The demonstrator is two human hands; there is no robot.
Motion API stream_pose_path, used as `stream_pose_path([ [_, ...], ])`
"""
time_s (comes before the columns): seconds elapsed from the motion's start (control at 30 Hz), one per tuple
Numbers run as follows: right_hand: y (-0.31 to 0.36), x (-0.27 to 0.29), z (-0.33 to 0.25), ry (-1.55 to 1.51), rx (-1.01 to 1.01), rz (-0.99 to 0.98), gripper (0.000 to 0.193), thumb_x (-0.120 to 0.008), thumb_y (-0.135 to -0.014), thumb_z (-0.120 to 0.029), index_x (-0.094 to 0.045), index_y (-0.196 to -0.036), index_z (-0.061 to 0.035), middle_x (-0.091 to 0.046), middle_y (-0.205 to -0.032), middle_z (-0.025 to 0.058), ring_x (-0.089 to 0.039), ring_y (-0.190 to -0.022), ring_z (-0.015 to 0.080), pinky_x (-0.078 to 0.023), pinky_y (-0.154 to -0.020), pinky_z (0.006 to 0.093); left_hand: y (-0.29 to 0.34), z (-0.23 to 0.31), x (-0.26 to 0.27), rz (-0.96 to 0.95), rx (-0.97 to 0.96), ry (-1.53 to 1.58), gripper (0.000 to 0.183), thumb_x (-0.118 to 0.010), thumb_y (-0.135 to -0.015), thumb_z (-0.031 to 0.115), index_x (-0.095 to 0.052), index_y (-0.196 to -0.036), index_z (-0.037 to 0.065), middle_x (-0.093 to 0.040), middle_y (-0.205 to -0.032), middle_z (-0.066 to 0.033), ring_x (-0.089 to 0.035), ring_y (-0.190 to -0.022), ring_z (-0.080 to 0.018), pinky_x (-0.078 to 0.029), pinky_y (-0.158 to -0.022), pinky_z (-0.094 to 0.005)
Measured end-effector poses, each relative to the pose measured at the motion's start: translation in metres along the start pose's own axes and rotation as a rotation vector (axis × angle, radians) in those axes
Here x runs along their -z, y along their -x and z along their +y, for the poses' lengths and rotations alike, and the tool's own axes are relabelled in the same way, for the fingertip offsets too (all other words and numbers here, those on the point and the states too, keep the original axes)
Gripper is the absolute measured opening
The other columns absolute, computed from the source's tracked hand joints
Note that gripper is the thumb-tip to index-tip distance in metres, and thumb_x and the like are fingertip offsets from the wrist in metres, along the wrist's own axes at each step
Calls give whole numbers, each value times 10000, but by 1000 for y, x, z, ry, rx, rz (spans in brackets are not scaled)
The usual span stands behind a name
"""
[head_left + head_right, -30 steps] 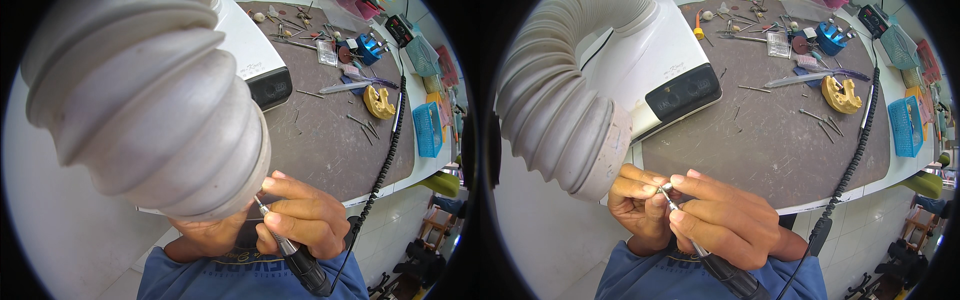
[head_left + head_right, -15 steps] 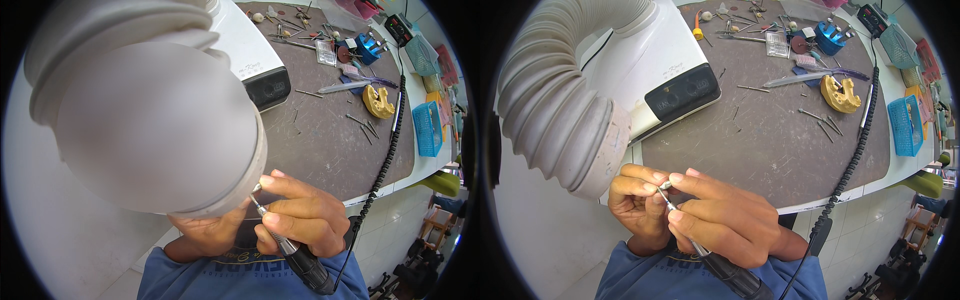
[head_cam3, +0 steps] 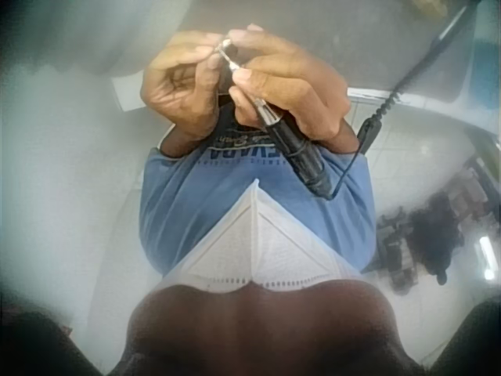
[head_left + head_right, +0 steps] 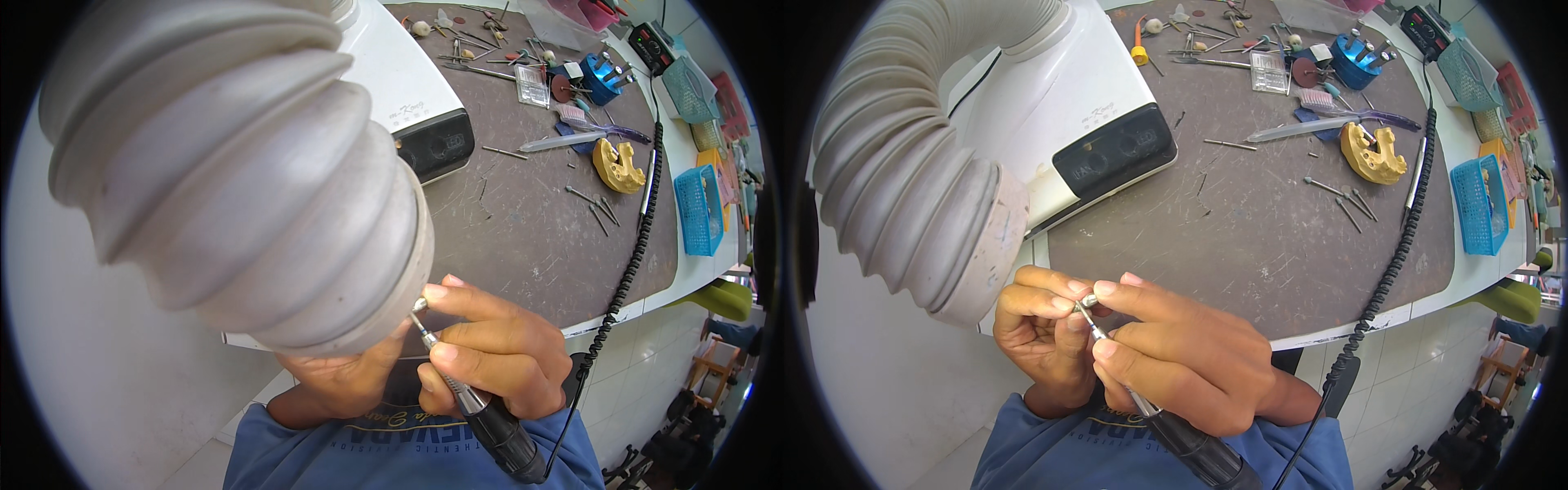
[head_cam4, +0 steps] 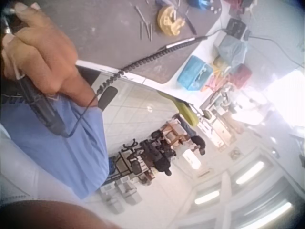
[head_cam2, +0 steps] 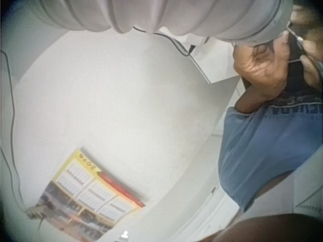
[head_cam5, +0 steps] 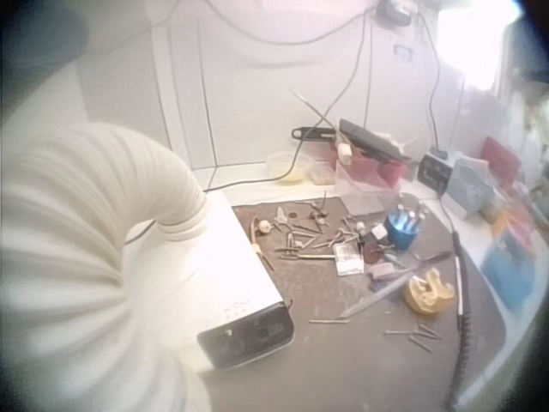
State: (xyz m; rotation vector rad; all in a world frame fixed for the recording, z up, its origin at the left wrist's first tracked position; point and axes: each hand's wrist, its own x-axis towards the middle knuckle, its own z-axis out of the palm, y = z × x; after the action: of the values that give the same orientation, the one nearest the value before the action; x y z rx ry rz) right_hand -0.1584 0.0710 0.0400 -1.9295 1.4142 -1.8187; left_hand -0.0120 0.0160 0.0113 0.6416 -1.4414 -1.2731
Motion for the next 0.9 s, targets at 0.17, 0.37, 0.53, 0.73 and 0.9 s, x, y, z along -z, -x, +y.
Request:
stream_pose_path([
  [0.17,-1,2,0,-11,-22,-17,224,-766,-868,-141,-678,-1008,10,-705,-852,134,-738,-918,352,-640,-793,436,1,6,-2,34,74,-33,135,-636,-947,31,-515,-1004,22,-579,-1001,-141,-662,-791,-130,-609,-751,-257],
  [0.37,0,2,0,3,-10,-27,227,-768,-863,-137,-677,-1020,-1,-702,-849,133,-736,-923,356,-641,-792,442,1,5,-4,58,79,-22,139,-630,-947,35,-508,-1010,15,-578,-991,-143,-664,-785,-139,-609,-748,-261],
  [0.53,2,0,-3,13,-20,56,228,-765,-864,-139,-669,-1019,-3,-699,-852,126,-736,-925,353,-639,-793,452,-2,-1,-2,32,58,116,149,-629,-943,31,-506,-1025,16,-601,-1014,-169,-675,-801,-163,-606,-751,-291],
  [0.73,4,3,-1,1,29,6,233,-758,-878,-171,-663,-1014,-8,-704,-856,115,-731,-960,345,-635,-803,466,-12,8,-3,-92,98,67,156,-636,-946,53,-509,-1031,24,-658,-1083,-234,-696,-894,-195,-604,-782,-311],
  [0.9,2,4,-2,-7,10,-30,236,-751,-887,-182,-664,-1019,-8,-712,-878,125,-729,-969,349,-631,-813,470,-11,7,1,-115,90,94,172,-659,-939,81,-517,-1018,24,-662,-1074,-234,-696,-888,-190,-609,-765,-290],
])
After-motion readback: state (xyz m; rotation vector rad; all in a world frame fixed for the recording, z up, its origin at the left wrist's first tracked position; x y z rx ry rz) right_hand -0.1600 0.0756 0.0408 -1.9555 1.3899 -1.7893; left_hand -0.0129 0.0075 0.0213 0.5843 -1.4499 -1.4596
